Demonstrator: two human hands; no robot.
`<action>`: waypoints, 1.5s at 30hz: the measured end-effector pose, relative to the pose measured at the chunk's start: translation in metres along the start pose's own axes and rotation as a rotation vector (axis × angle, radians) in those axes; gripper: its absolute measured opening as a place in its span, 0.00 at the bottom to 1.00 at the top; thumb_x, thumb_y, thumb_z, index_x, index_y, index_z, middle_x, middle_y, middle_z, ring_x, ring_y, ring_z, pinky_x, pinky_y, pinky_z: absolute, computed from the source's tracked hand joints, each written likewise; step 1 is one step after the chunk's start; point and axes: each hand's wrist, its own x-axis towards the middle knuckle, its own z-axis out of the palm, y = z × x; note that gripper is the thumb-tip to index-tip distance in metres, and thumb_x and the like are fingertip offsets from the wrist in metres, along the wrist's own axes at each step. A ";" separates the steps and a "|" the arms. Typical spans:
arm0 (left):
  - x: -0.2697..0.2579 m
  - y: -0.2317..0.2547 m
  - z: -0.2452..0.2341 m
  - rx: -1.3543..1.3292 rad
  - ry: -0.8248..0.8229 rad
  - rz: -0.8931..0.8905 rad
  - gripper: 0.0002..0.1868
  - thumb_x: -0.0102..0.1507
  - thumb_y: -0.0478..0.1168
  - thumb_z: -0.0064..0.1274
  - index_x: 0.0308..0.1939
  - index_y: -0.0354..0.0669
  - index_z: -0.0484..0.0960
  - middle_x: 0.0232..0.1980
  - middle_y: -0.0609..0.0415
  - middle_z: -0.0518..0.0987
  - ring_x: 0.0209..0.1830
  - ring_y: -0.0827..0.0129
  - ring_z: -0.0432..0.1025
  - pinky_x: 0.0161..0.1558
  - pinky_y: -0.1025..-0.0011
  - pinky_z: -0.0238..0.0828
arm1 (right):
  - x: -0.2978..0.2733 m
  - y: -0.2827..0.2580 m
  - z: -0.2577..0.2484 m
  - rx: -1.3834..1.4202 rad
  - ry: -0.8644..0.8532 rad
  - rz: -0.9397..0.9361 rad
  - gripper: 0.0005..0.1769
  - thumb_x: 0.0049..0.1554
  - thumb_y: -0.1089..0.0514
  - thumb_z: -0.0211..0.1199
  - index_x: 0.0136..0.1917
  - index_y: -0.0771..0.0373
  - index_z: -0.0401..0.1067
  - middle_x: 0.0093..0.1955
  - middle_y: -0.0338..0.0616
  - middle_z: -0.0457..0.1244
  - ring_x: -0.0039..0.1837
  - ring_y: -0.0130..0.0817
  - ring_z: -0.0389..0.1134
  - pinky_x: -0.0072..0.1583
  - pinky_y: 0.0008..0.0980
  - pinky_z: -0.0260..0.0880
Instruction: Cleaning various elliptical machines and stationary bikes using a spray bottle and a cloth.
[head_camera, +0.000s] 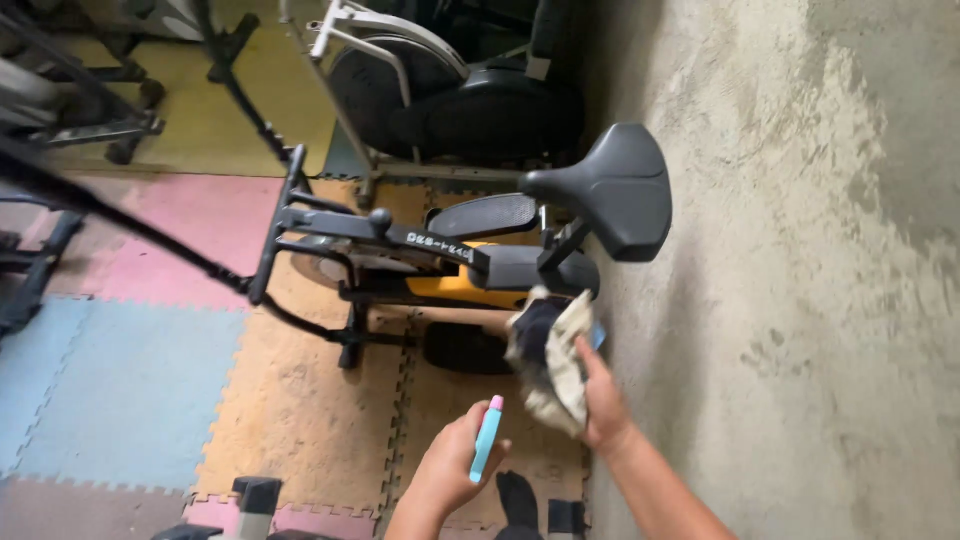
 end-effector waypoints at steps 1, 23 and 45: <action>0.024 0.004 0.002 -0.003 -0.011 -0.004 0.27 0.59 0.41 0.62 0.60 0.45 0.71 0.46 0.40 0.81 0.49 0.42 0.75 0.47 0.54 0.72 | 0.024 -0.026 -0.012 0.003 0.011 0.001 0.28 0.65 0.44 0.46 0.70 0.62 0.68 0.63 0.49 0.69 0.60 0.43 0.72 0.62 0.45 0.71; 0.358 0.103 -0.015 0.638 0.289 0.427 0.54 0.51 0.51 0.61 0.75 0.31 0.54 0.80 0.33 0.48 0.81 0.40 0.39 0.75 0.43 0.34 | 0.301 -0.263 -0.031 -2.166 0.412 -0.682 0.31 0.65 0.37 0.47 0.80 0.31 0.54 0.87 0.51 0.33 0.85 0.59 0.29 0.75 0.72 0.31; 0.385 0.093 -0.022 0.677 0.165 0.381 0.43 0.56 0.48 0.59 0.74 0.42 0.63 0.77 0.37 0.60 0.78 0.42 0.52 0.74 0.47 0.46 | 0.157 -0.194 -0.005 -2.105 0.573 -0.427 0.35 0.59 0.43 0.56 0.79 0.38 0.54 0.84 0.57 0.33 0.82 0.67 0.27 0.70 0.77 0.39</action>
